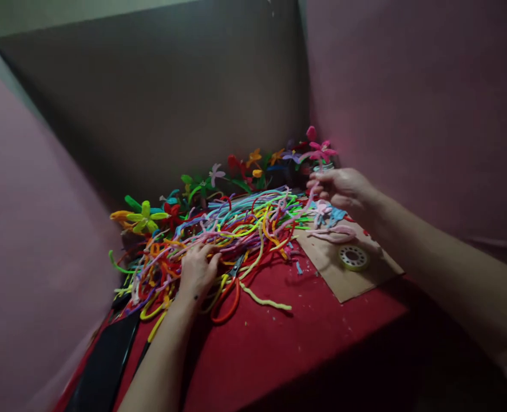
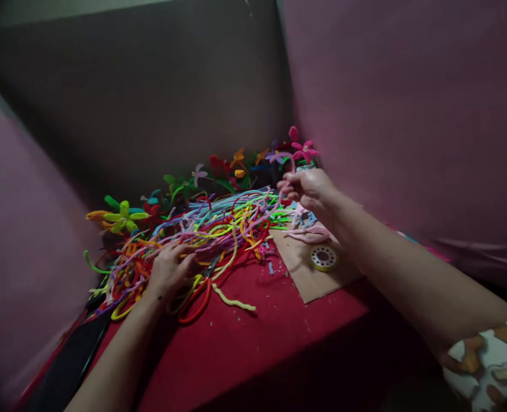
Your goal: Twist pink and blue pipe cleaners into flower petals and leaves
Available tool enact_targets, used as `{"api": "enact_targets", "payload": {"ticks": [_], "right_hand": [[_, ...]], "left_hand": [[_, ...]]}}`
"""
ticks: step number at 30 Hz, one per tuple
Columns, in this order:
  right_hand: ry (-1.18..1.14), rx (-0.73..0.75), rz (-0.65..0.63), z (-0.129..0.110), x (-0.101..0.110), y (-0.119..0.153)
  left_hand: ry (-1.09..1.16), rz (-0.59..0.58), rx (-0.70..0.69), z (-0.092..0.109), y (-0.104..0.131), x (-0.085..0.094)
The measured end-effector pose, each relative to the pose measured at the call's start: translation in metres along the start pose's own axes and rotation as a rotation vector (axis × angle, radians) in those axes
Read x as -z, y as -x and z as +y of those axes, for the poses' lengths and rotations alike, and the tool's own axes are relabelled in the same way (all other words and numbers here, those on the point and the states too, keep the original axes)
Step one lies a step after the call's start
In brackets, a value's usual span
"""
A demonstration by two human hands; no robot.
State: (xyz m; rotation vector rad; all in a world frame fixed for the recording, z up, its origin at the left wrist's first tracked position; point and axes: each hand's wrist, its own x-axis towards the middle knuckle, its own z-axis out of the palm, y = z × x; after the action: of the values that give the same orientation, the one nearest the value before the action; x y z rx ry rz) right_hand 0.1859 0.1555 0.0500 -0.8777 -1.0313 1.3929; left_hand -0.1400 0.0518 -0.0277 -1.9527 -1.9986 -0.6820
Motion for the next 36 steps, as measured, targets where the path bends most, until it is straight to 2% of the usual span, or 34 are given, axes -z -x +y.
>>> {"api": "enact_targets", "payload": {"ticks": [3, 6, 14, 17, 20, 23, 25, 26, 27, 28, 30, 32, 34, 36], "right_hand": [[0.361, -0.145, 0.069, 0.015, 0.032, -0.001], [0.634, -0.205, 0.105, 0.026, 0.049, -0.003], [0.749, -0.241, 0.106, 0.032, 0.048, -0.002], [0.679, -0.209, 0.095, 0.028, 0.048, 0.001], [0.425, -0.181, 0.045, 0.022, 0.046, 0.003], [0.15, -0.218, -0.046, 0.015, 0.034, 0.008], [0.005, -0.243, -0.114, 0.012, 0.018, 0.016], [-0.057, -0.232, -0.117, 0.012, 0.007, 0.022], [-0.098, -0.215, -0.148, 0.013, -0.005, 0.028], [-0.123, -0.204, -0.201, 0.015, -0.018, 0.035], [-0.147, -0.182, -0.316, 0.021, -0.045, 0.048], [-0.188, -0.184, -0.412, 0.03, -0.072, 0.06], [-0.238, -0.192, -0.435, 0.037, -0.094, 0.068], [-0.266, -0.179, -0.463, 0.044, -0.109, 0.072]], "left_hand": [[-0.021, -0.01, 0.014, -0.001, -0.001, -0.001], [-0.058, -0.039, 0.027, -0.003, -0.002, -0.005], [-0.075, 0.0, 0.013, -0.003, 0.001, -0.009], [-0.054, 0.029, 0.001, -0.001, 0.003, -0.009], [-0.061, 0.058, 0.011, 0.001, 0.005, -0.007], [-0.018, 0.222, 0.011, 0.009, 0.009, 0.005], [0.126, 0.355, 0.02, 0.024, 0.012, 0.02], [0.245, 0.384, 0.052, 0.033, 0.013, 0.029], [0.391, 0.35, 0.106, 0.044, 0.015, 0.037], [0.555, 0.227, 0.158, 0.057, 0.016, 0.045], [0.813, -0.111, 0.166, 0.08, 0.019, 0.057], [0.87, -0.347, 0.123, 0.098, 0.022, 0.061], [0.76, -0.411, 0.096, 0.105, 0.025, 0.061], [0.646, -0.331, 0.144, 0.096, 0.024, 0.062]]}}
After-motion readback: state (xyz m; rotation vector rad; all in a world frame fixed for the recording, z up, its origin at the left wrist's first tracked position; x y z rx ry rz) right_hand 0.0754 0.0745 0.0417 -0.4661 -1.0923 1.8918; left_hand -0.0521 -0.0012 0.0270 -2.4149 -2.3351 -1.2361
